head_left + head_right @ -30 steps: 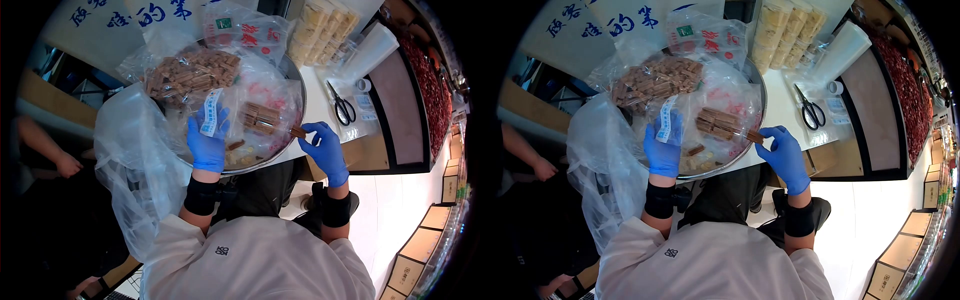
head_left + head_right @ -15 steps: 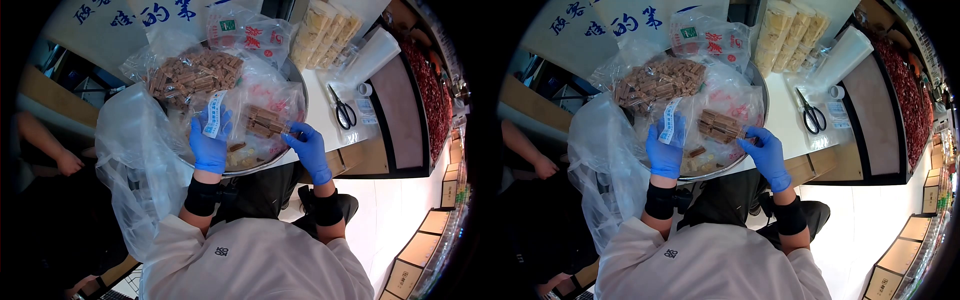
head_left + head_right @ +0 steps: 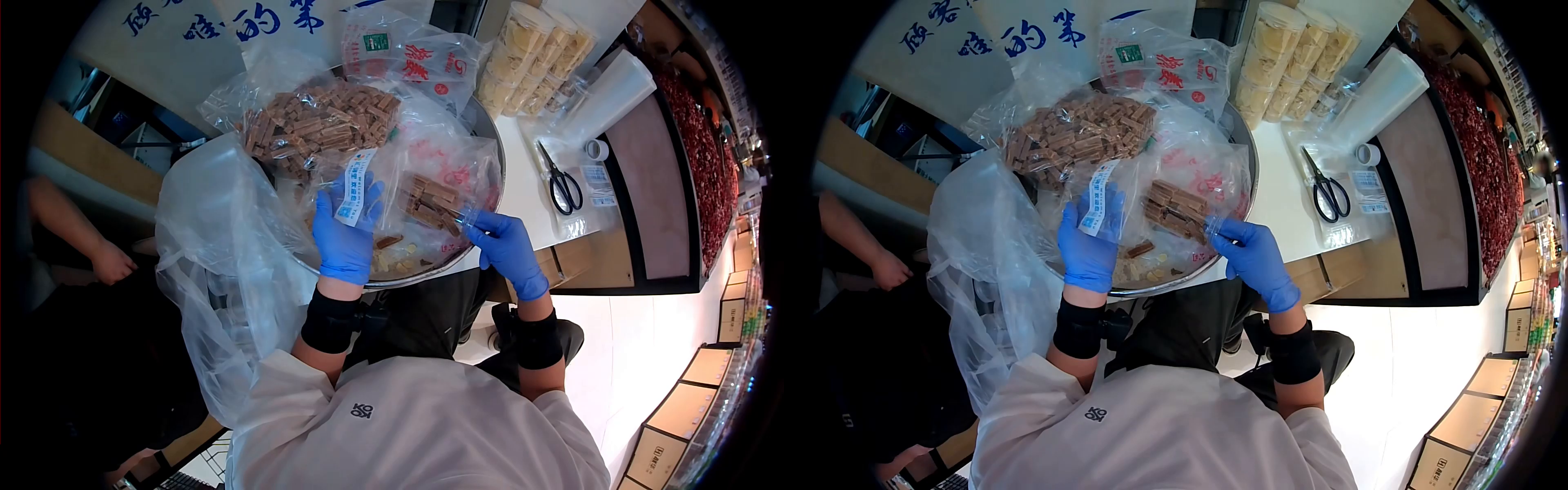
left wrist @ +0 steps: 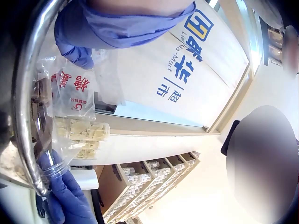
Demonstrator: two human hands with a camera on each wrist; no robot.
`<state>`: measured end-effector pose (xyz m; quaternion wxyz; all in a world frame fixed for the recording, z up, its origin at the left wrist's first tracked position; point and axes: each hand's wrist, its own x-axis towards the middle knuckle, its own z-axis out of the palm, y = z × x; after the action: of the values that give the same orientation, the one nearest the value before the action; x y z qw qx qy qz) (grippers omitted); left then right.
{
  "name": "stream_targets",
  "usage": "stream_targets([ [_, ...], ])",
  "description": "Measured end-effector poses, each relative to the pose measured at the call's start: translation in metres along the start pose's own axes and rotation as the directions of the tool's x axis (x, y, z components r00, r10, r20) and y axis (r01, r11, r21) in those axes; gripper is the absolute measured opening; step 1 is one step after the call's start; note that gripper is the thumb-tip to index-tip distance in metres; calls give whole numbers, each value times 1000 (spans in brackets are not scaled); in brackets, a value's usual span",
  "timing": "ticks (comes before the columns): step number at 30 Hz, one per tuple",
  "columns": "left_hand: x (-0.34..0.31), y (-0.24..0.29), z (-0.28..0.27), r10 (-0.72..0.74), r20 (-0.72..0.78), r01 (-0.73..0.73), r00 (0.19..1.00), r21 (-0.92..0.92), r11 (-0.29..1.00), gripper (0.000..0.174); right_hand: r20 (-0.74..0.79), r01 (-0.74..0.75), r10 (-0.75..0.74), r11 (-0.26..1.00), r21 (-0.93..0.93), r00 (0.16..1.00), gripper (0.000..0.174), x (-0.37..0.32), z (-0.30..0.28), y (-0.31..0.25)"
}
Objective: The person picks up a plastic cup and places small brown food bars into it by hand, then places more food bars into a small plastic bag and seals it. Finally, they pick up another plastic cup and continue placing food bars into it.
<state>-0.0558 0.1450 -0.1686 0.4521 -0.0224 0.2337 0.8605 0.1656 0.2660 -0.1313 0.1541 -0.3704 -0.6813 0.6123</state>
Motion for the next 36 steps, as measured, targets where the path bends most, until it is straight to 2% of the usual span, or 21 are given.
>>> stream_targets([
  [2, 1, 0, 0, -9, -4, 9, 1000, -8, 1000, 52, 109, 29, -25, 999, -32, 994, 30, -3, 2, -6],
  [3, 1, 0, 0, -9, -3, 9, 1000, -8, 1000, 52, 109, 29, -26, 999, -32, 994, 30, -3, 1, -4],
  [5, 1, 0, 1, -16, -13, 16, 1000, -33, 999, 52, 288, 108, -112, 994, 30, 951, 34, -3, -2, 2],
  [8, 0, -1, 3, -11, -22, 10, 1000, -45, 999, 51, 323, 118, -103, 993, -29, 941, 38, -2, -8, 4],
  [9, -1, 0, 4, -12, -21, 11, 1000, -45, 999, 51, 321, 118, -102, 993, -29, 942, 38, -2, -7, 6],
  [11, -1, 0, 6, -23, -39, 21, 999, -71, 997, 51, 122, 93, -68, 973, -211, 990, 37, 0, -4, 9],
  [15, -1, -1, 4, 1, -10, -1, 1000, -48, 999, 50, 123, 16, 11, 977, -212, 992, 30, -9, -1, -7],
  [18, 2, -2, 1, -14, -6, 14, 1000, -47, 999, 50, 207, 93, -36, 957, -274, 978, 25, -5, -7, -2],
  [19, 2, -3, -1, -18, -10, 18, 1000, -46, 999, 49, 260, 311, -232, 892, -328, 937, 25, 1, -8, 11],
  [20, 3, -3, -2, -21, -13, 21, 1000, -45, 999, 48, 324, 512, -410, 777, -366, 853, 26, 5, -10, 20],
  [24, 4, -4, -3, -27, -35, 24, 999, -72, 997, 48, 332, 487, -365, 739, -466, 870, 28, 5, -7, 16],
  [26, 4, -4, -3, -19, -13, 18, 1000, -46, 999, 47, 339, 405, -242, 706, -581, 909, 29, 9, -7, 15],
  [30, 1, -5, 3, -30, -33, 27, 999, -67, 997, 47, 374, 429, -234, 660, -617, 897, 30, 12, -9, 15],
  [32, 3, -5, 1, -21, -44, 18, 999, -71, 997, 48, 350, 375, -192, 714, -591, 917, 30, 8, -4, 8],
  [33, 3, -5, 1, -19, -43, 16, 999, -71, 997, 48, 351, 377, -193, 713, -591, 916, 30, 10, -5, 13],
  [35, 2, -5, 2, -17, -49, 14, 999, -60, 998, 47, 378, 549, -400, 653, -521, 835, 29, 16, -6, 27],
  [36, 2, -4, 2, -14, -48, 11, 999, -61, 998, 47, 380, 552, -403, 651, -521, 833, 29, 12, -5, 17],
])
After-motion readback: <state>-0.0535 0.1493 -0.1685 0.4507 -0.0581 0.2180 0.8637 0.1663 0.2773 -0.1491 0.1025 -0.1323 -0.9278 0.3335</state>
